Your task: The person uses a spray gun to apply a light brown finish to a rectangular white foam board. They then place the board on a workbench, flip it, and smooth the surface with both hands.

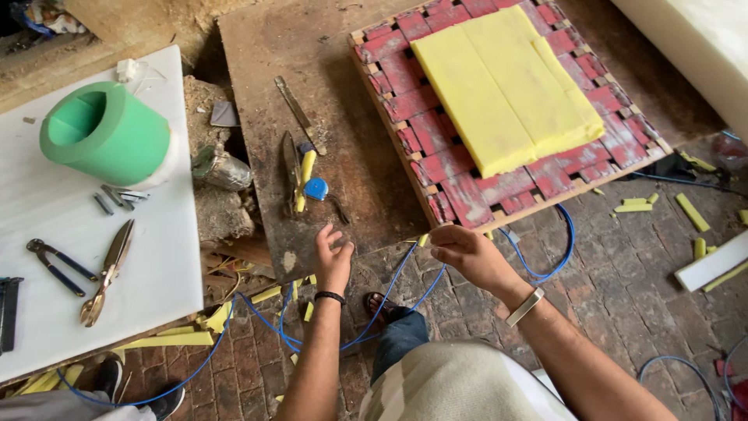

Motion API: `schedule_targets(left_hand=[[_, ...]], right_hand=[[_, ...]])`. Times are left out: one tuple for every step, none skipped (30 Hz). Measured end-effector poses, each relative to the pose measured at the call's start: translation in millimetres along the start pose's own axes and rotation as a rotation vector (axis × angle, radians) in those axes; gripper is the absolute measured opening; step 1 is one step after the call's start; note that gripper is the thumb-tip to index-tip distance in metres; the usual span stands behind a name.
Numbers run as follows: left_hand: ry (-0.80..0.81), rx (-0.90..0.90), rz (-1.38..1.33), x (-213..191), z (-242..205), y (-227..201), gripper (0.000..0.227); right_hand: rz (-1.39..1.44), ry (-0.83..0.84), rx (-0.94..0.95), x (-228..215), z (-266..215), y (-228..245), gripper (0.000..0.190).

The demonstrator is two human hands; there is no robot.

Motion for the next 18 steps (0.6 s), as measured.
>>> schedule_targets(left_hand=[[0.047, -0.023, -0.031, 12, -11, -7, 0.065], [0.098, -0.050, -0.061, 22, -22, -14, 0.066], [0.148, -0.077, -0.091, 32, -35, -22, 0.066], [0.155, -0.102, -0.114, 40, -46, -30, 0.067], [0.162, -0.128, -0.136, 46, -57, -38, 0.067], [0.178, -0.153, -0.159, 56, -66, -48, 0.068], [0.201, -0.144, -0.174, 67, -73, -60, 0.067], [0.226, -0.139, -0.187, 77, -81, -69, 0.065], [0.251, -0.133, -0.200, 89, -90, -78, 0.064], [0.275, -0.123, -0.205, 103, -98, -87, 0.064], [0.300, -0.114, -0.211, 117, -105, -96, 0.063], [0.315, -0.100, -0.217, 129, -109, -106, 0.063], [0.348, -0.063, -0.249, 144, -112, -118, 0.062], [0.376, -0.027, -0.278, 159, -115, -130, 0.062], [0.405, 0.007, -0.308, 172, -117, -141, 0.061], [0.433, 0.019, -0.309, 182, -120, -150, 0.060], [0.461, 0.031, -0.310, 192, -122, -159, 0.060], [0.489, 0.041, -0.310, 201, -125, -167, 0.059]], right_hand=[[0.008, -0.030, 0.011, -14, -12, -7, 0.045], [0.017, -0.061, 0.026, -27, -25, -15, 0.046], [0.010, -0.074, 0.023, -40, -38, -22, 0.046], [0.005, -0.097, 0.018, -54, -54, -32, 0.046], [0.000, -0.120, 0.014, -67, -68, -41, 0.046], [0.044, -0.140, 0.013, -79, -83, -51, 0.046], [0.089, -0.160, 0.010, -90, -97, -60, 0.047], [0.135, -0.181, 0.009, -100, -114, -72, 0.048], [0.124, -0.216, 0.038, -111, -132, -84, 0.048], [0.113, -0.250, 0.068, -120, -148, -96, 0.047], [0.102, -0.284, 0.098, -129, -164, -105, 0.047], [0.140, -0.303, 0.103, -136, -175, -111, 0.047], [0.179, -0.321, 0.107, -142, -186, -116, 0.047], [0.219, -0.333, 0.111, -146, -194, -121, 0.047], [0.229, -0.357, 0.091, -152, -200, -123, 0.048], [0.241, -0.378, 0.072, -156, -205, -124, 0.048], [0.253, -0.399, 0.053, -161, -209, -126, 0.048], [0.266, -0.414, 0.058, -164, -213, -127, 0.048]])
Point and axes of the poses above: each hand's wrist, its own z-axis towards the middle knuckle, its own x-axis out of the palm, y = z × x, the point moved 5 cm from there along z, towards the middle knuckle, and after that the axes turned 3 degrees about z, right-handed, at the moved point
